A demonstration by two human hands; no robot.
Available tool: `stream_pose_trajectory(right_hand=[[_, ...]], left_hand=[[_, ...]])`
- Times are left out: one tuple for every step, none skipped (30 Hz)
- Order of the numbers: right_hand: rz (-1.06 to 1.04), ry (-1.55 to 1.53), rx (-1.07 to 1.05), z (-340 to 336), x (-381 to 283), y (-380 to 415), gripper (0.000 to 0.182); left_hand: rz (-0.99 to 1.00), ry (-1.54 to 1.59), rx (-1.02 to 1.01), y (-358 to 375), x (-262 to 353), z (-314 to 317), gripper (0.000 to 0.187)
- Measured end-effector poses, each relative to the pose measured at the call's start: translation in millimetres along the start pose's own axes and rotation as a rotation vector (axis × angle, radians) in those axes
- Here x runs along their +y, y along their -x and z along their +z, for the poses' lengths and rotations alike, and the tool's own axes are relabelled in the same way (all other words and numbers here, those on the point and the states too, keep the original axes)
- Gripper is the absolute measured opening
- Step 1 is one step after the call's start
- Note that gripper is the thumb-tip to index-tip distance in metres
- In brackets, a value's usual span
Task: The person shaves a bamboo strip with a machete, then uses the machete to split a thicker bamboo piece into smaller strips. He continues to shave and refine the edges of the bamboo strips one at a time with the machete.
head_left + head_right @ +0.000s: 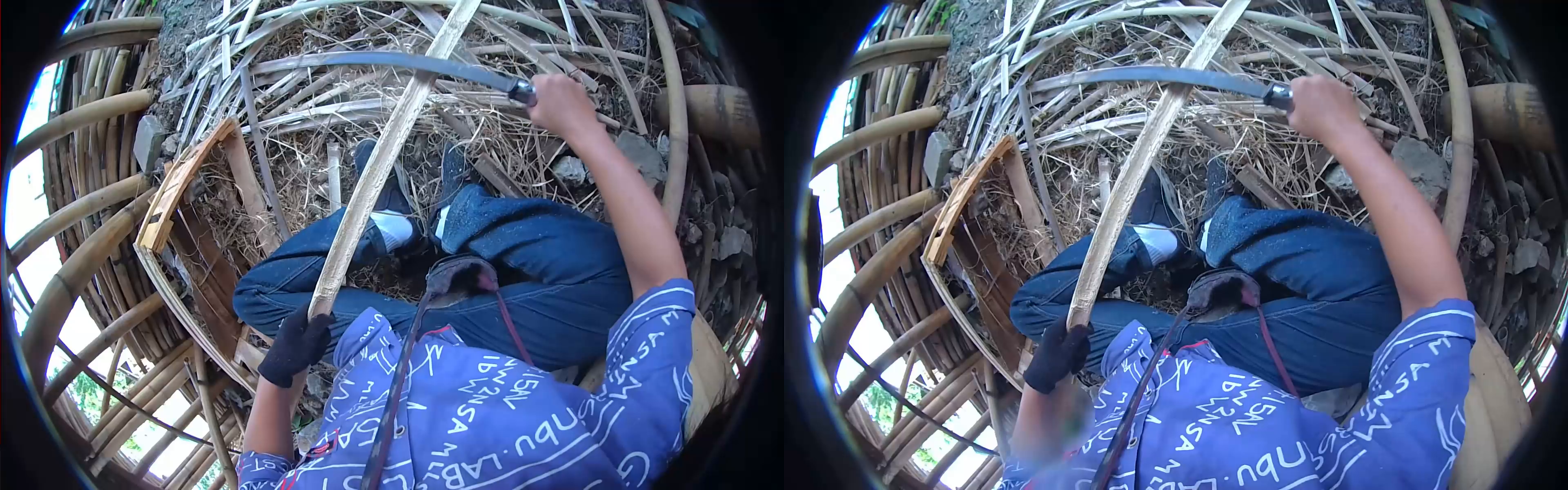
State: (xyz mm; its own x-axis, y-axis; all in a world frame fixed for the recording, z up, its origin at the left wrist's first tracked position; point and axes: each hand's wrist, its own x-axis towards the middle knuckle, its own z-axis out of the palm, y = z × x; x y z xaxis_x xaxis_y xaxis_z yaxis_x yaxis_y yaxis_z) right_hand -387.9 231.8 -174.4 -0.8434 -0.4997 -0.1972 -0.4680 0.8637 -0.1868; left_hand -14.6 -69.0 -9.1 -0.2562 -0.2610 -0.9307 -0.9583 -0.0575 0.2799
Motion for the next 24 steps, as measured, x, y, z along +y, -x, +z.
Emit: stream_pose_trajectory(right_hand=[[-0.059, -0.002, 0.034, -0.4, -3.7, 1.2, 0.016], [-0.045, -0.029, 0.014, -3.7, -6.0, 1.9, 0.016], [-0.054, -0.025, 0.026, -5.7, -7.4, 2.6, 0.016], [-0.03, -0.044, 0.016, -7.4, -7.1, 4.6, 0.016], [-0.009, -0.06, 0.006, -10.8, -7.2, 7.1, 0.017], [0.019, -0.053, -0.007, -16.7, -8.6, 10.1, 0.018], [0.006, -0.039, 0.011, -23.5, -10.8, 14.0, 0.018], [0.024, -0.018, -0.017, -29.8, -13.7, 19.9, 0.019], [0.043, 0.004, -0.044, -35.8, -16.2, 26.2, 0.02], [0.059, 0.002, -0.046, -40.4, -17.7, 32.2, 0.023], [0.048, 0.017, -0.027, -45.9, -19.5, 38.2, 0.023], [0.067, 0.005, -0.06, -50.8, -22.0, 45.1, 0.023], [0.088, -0.007, -0.097, -56.0, -24.5, 54.1, 0.023], [0.086, -0.021, -0.096, -61.8, -29.1, 63.9, 0.024], [0.103, -0.052, -0.071, -59.7, -30.8, 73.9, 0.024], [0.107, -0.072, -0.095, -64.3, -38.1, 85.1, 0.024], [0.111, -0.093, -0.119, -68.3, -48.6, 95.9, 0.025], [0.139, -0.162, -0.133, -65.7, -57.3, 106.2, 0.026], [0.167, -0.234, -0.15, -58.9, -66.1, 116.0, 0.028], [0.157, -0.349, -0.17, -52.7, -74.4, 125.3, 0.031], [0.148, -0.466, -0.191, -46.3, -83.2, 133.9, 0.035], [0.155, -0.501, -0.204, -41.8, -93.3, 140.1, 0.039], [0.161, -0.536, -0.216, -37.4, -103.2, 144.6, 0.042], [0.169, -0.546, -0.222, -30.5, -111.0, 148.4, 0.045]], left_hand=[[0.007, 0.008, 0.002, 0.0, 0.3, 0.4, 0.019], [-0.033, -0.027, -0.005, -0.2, 2.1, 0.4, 0.02], [-0.072, -0.063, -0.013, -0.3, 3.0, -0.2, 0.021], [-0.061, -0.053, -0.01, -2.0, 0.2, -1.5, 0.021], [0.024, -0.179, -0.03, -5.1, -5.2, -2.9, 0.024], [0.113, -0.304, -0.045, -6.2, -7.1, -1.9, 0.028], [0.132, -0.288, -0.038, -7.2, -5.4, -0.2, 0.028], [0.17, -0.503, 0.031, -7.0, -1.1, 2.1, 0.032], [0.205, -0.717, 0.105, -5.5, 0.1, 4.2, 0.037], [0.258, -0.709, 0.139, -9.0, -5.5, 6.6, 0.038], [0.276, -0.691, 0.149, -8.5, -6.2, 9.7, 0.038], [0.217, -0.571, 0.115, -7.0, -3.7, 14.0, 0.037], [0.157, -0.453, 0.074, -5.1, -3.4, 17.3, 0.035], [0.17, -0.438, 0.076, -5.7, -7.1, 20.1, 0.035], [0.205, -0.424, 0.102, -9.9, -13.0, 24.1, 0.035], [0.237, -0.41, 0.128, -14.5, -19.5, 28.1, 0.035], [0.249, -0.395, 0.129, -18.7, -25.2, 31.8, 0.035], [0.252, -0.336, 0.092, -23.7, -30.7, 34.7, 0.034], [0.253, -0.279, 0.056, -30.4, -37.2, 37.4, 0.034], [0.287, -0.284, 0.043, -41.4, -47.5, 40.4, 0.038], [0.293, -0.276, 0.042, -43.9, -49.6, 43.7, 0.038], [0.36, -0.332, 0.067, -46.5, -48.1, 47.8, 0.036], [0.429, -0.387, 0.095, -48.3, -46.1, 51.3, 0.034], [0.438, -0.38, 0.097, -49.0, -44.8, 54.0, 0.034]])
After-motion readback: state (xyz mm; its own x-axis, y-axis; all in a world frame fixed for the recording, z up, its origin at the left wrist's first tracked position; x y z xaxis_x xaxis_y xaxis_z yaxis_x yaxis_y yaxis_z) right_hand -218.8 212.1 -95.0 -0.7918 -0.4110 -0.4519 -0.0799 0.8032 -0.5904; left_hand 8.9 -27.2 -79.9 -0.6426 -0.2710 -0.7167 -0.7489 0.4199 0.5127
